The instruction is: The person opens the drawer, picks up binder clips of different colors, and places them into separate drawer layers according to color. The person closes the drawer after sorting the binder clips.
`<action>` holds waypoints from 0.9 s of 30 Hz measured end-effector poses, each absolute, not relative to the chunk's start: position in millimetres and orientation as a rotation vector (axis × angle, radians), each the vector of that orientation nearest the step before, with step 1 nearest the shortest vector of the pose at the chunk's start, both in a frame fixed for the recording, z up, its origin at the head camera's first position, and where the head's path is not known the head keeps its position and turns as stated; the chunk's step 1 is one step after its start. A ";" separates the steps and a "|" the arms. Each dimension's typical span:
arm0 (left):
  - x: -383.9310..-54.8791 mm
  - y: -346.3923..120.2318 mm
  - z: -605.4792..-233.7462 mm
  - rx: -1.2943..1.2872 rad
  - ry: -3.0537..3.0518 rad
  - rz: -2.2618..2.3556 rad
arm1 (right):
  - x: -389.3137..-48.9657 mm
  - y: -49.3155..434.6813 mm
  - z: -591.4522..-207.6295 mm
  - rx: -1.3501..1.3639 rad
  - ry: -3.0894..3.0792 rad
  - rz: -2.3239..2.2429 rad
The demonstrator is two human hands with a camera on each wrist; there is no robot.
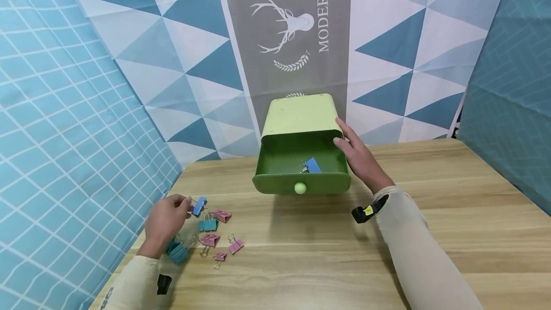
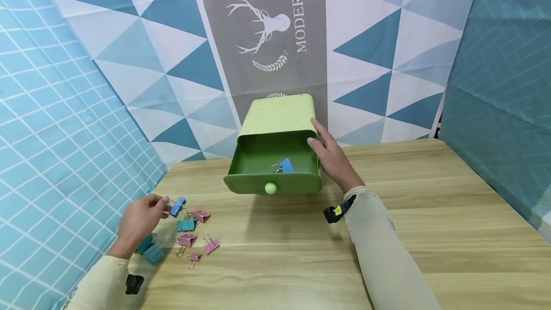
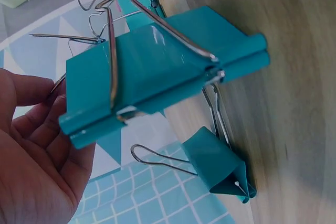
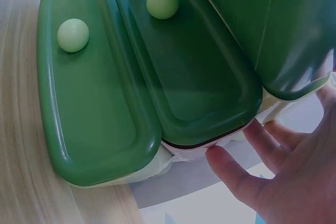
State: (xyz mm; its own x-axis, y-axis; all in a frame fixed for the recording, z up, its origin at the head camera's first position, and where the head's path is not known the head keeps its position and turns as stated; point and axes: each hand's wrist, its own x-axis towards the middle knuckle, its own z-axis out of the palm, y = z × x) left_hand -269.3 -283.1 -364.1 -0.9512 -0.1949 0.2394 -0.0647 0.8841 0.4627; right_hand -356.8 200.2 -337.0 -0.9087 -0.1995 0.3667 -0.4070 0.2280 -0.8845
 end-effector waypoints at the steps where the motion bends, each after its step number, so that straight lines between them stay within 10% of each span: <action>1: -269.6 -282.5 -363.9 0.196 -2.767 -0.685 | -357.0 200.6 -337.0 0.578 -2.317 1.757; 27: -275.2 -270.3 -354.2 0.139 -2.652 -1.192 | -357.2 199.8 -336.7 0.585 -2.292 1.796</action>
